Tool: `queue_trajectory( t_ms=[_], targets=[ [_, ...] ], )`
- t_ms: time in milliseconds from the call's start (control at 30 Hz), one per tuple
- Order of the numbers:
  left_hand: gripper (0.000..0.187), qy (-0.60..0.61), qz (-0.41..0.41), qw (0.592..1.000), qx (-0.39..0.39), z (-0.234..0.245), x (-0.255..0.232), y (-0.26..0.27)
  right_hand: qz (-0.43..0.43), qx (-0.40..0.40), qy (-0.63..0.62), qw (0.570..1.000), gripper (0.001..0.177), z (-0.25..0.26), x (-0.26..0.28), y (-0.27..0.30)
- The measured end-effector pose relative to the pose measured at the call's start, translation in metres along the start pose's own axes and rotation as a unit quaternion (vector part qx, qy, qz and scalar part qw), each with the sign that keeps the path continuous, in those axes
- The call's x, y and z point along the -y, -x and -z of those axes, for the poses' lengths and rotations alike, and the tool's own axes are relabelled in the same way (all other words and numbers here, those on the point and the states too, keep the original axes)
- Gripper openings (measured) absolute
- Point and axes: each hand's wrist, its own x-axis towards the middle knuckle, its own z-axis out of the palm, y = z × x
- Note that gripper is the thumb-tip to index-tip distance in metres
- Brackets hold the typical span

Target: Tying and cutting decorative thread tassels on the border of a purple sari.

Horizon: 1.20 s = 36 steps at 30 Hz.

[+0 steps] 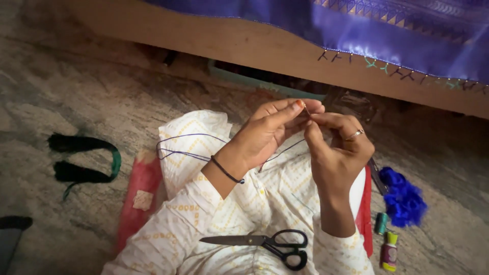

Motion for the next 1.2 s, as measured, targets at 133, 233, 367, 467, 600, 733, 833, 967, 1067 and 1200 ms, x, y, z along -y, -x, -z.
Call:
queue_trajectory(
  t_ms=[133,233,367,467,600,733,833,967,1067,1200],
  targets=[
    [0.034,-0.033,-0.003,0.999,-0.016,-0.004,0.0,0.004,-0.001,0.001,-0.005,1.0,0.01,0.0,0.004,0.003],
    [0.032,-0.052,-0.006,0.998,-0.034,-0.004,0.005,0.002,-0.03,-0.006,-0.033,0.999,0.009,-0.002,0.005,0.004],
    [0.022,-0.156,-0.074,0.979,-0.107,-0.008,0.013,0.001,-0.115,-0.025,-0.167,0.979,0.012,-0.005,-0.007,0.005],
    [0.018,-0.304,-0.141,0.933,-0.131,-0.018,0.01,0.005,-0.164,-0.021,-0.288,0.943,0.017,-0.006,-0.01,0.006],
    [0.015,-0.612,-0.242,0.739,-0.148,-0.036,-0.001,0.019,-0.163,0.011,-0.263,0.951,0.015,0.005,-0.036,0.013],
    [0.015,-0.515,-0.21,0.819,-0.144,-0.006,0.017,0.02,-0.21,-0.009,-0.325,0.922,0.005,0.039,-0.048,0.004],
    [0.017,-0.354,-0.065,0.912,-0.196,0.025,0.005,0.033,-0.287,-0.127,-0.449,0.836,0.004,0.102,-0.099,-0.001],
    [0.021,-0.449,0.092,0.855,-0.243,0.074,-0.028,0.08,-0.308,-0.339,-0.554,0.695,0.005,0.209,-0.191,0.033],
    [0.021,-0.504,0.064,0.839,-0.195,0.139,-0.054,0.121,-0.335,-0.365,-0.395,0.774,0.003,0.233,-0.188,0.071],
    [0.017,-0.481,0.115,0.821,-0.285,0.151,-0.093,0.162,-0.4,-0.299,-0.242,0.832,0.012,0.251,-0.218,0.124]
  ],
)
